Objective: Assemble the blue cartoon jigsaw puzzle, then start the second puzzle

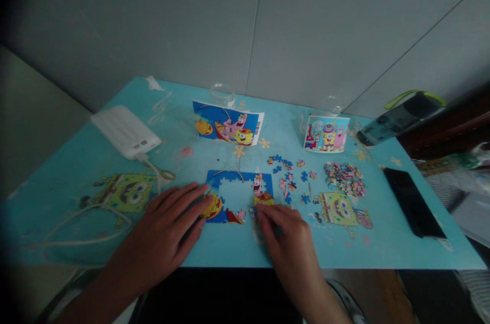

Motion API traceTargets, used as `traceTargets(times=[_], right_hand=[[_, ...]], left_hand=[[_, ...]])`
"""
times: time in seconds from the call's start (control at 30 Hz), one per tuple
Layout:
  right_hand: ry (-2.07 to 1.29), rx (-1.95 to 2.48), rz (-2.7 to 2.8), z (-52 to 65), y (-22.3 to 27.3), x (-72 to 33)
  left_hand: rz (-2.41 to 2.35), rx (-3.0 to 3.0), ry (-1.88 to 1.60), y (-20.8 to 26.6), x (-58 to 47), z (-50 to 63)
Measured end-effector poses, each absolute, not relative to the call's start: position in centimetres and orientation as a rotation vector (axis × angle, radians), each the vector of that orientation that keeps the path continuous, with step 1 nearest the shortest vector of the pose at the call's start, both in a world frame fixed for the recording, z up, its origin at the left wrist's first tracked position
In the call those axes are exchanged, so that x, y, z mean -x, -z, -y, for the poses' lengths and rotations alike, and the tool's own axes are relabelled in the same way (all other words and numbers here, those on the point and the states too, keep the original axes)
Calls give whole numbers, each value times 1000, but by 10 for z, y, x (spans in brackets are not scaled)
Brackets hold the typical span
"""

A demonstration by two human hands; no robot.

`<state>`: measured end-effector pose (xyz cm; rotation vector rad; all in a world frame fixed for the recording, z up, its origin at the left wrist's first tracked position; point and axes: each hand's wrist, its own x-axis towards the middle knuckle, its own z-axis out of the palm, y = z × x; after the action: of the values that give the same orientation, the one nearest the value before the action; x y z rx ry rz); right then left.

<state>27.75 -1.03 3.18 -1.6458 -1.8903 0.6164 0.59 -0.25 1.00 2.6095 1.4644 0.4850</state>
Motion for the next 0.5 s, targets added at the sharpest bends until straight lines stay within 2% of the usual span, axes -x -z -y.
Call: traceTargets(times=[0.33,0.5], right_hand=[[-654,1710,1812,13,-30,-278],[-765,1604,1831,13,-31,-279]], left_hand=[[-1464,-2593,-483,-11,-6,3],[-1473,-2592,-493,-11,-6,3]])
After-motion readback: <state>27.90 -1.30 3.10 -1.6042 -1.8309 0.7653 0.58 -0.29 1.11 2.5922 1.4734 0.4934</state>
